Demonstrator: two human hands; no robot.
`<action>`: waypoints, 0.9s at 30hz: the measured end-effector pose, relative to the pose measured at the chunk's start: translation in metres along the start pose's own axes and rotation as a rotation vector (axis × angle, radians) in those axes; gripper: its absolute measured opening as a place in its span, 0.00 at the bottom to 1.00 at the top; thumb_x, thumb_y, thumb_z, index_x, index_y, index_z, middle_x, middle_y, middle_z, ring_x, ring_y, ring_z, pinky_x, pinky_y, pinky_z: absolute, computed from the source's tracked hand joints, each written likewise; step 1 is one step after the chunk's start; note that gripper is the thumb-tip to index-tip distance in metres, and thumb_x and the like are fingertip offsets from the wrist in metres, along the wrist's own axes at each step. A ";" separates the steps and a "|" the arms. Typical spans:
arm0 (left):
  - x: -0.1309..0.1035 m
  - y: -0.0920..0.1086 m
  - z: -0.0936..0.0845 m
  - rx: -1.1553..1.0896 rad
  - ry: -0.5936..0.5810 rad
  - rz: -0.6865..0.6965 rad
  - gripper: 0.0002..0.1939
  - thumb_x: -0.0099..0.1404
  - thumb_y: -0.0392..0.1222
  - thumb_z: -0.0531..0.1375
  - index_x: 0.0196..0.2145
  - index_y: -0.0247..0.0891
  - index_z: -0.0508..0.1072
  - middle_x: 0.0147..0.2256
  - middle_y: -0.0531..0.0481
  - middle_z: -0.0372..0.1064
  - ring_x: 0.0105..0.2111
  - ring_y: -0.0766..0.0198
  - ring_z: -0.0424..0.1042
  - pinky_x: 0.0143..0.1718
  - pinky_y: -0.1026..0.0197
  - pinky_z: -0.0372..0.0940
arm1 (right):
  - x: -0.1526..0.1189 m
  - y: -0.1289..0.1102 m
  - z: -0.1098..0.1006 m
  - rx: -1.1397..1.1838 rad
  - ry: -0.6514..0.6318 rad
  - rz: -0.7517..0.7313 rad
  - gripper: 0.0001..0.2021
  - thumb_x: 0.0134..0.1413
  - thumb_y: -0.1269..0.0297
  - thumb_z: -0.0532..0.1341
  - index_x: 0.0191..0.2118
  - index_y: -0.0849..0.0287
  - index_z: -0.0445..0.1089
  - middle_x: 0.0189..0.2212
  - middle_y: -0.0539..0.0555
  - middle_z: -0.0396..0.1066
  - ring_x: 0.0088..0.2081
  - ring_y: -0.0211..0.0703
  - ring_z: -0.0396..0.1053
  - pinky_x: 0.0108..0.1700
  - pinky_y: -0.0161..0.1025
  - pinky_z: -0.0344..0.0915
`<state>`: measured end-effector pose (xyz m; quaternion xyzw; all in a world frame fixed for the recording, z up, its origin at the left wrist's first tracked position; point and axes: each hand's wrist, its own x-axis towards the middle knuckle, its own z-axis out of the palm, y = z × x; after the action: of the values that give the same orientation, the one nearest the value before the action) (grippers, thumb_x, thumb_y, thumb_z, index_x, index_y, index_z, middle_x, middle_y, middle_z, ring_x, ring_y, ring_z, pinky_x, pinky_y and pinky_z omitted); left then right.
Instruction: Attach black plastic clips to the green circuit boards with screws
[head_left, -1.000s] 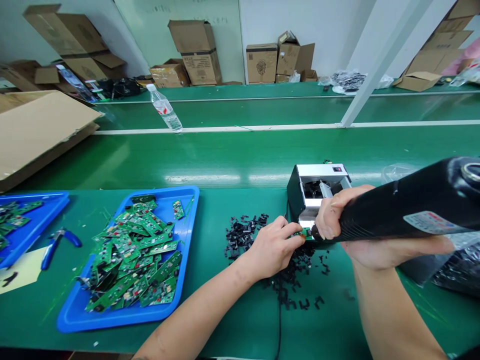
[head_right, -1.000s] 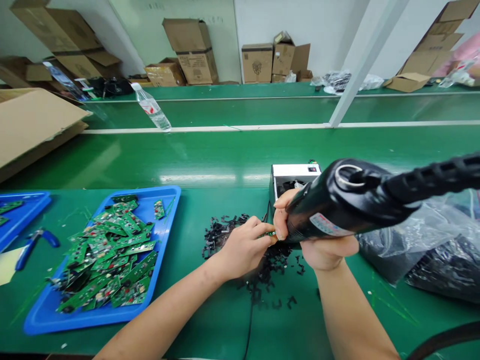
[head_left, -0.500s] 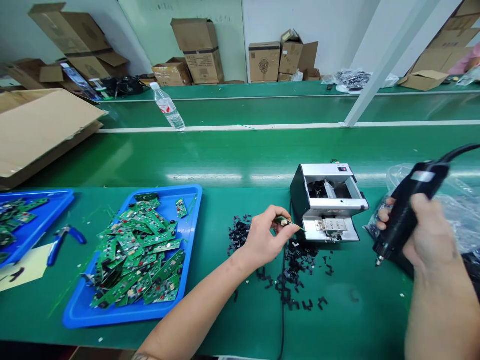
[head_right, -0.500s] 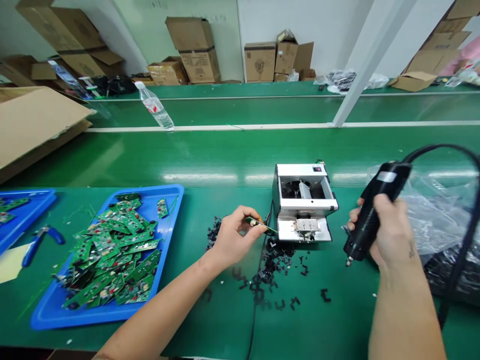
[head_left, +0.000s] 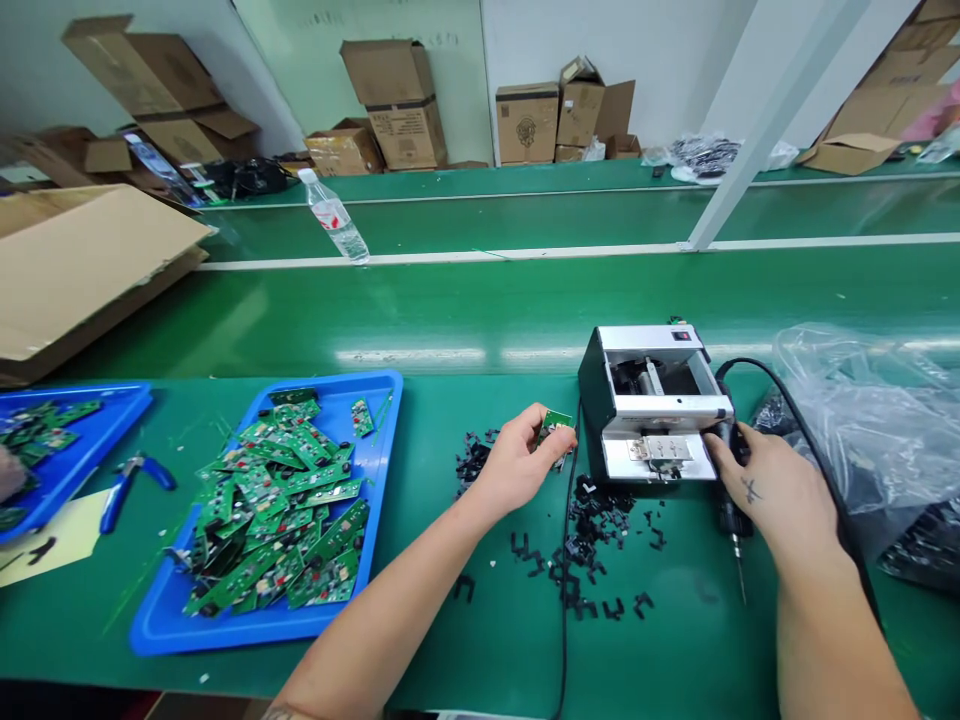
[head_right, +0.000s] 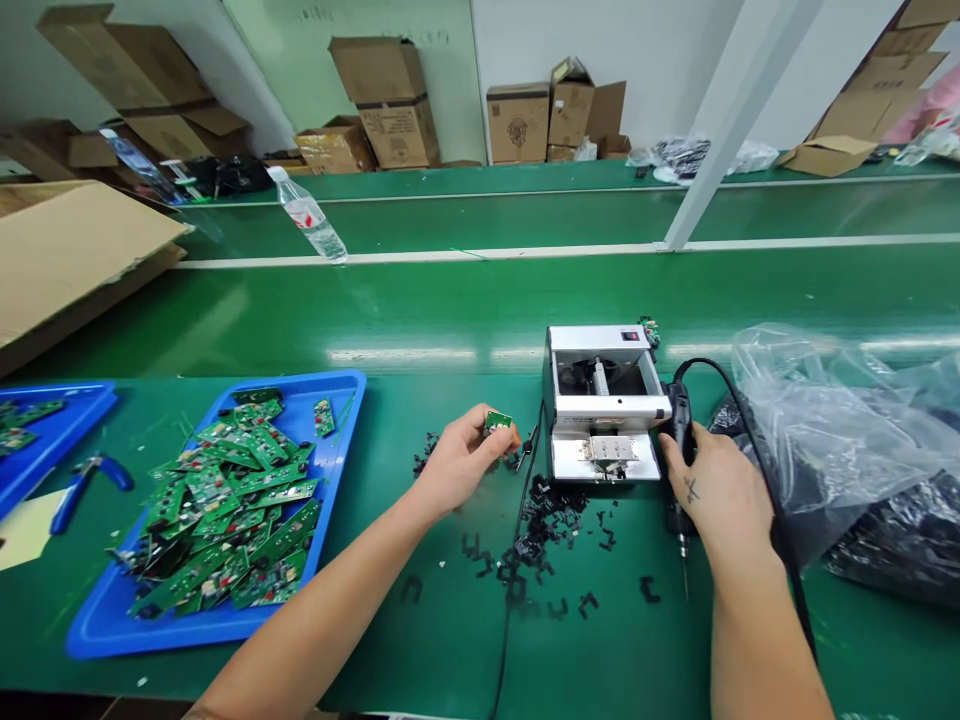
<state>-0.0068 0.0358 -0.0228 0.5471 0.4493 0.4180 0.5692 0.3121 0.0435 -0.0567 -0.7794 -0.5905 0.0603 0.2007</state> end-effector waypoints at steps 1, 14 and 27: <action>0.000 0.000 0.000 -0.008 -0.012 -0.016 0.19 0.68 0.57 0.60 0.34 0.37 0.66 0.32 0.52 0.68 0.31 0.67 0.67 0.35 0.64 0.62 | -0.007 -0.004 -0.007 -0.052 0.003 -0.003 0.30 0.57 0.45 0.57 0.49 0.69 0.74 0.46 0.78 0.74 0.45 0.81 0.73 0.43 0.70 0.67; -0.004 0.000 0.002 0.190 -0.099 -0.093 0.11 0.74 0.50 0.54 0.40 0.40 0.63 0.31 0.56 0.64 0.25 0.70 0.60 0.27 0.67 0.57 | -0.143 -0.068 0.013 0.031 -0.162 -0.576 0.18 0.68 0.49 0.53 0.35 0.53 0.72 0.24 0.49 0.74 0.21 0.41 0.73 0.19 0.35 0.62; -0.007 0.000 -0.001 0.276 -0.160 -0.146 0.08 0.74 0.48 0.53 0.43 0.41 0.62 0.29 0.57 0.63 0.25 0.68 0.61 0.28 0.65 0.58 | -0.151 -0.075 0.032 0.222 -0.154 -0.600 0.13 0.70 0.58 0.54 0.35 0.55 0.68 0.25 0.48 0.73 0.22 0.37 0.73 0.24 0.32 0.66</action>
<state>-0.0094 0.0291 -0.0226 0.6177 0.4941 0.2651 0.5514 0.1897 -0.0747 -0.0782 -0.5370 -0.7972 0.1213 0.2477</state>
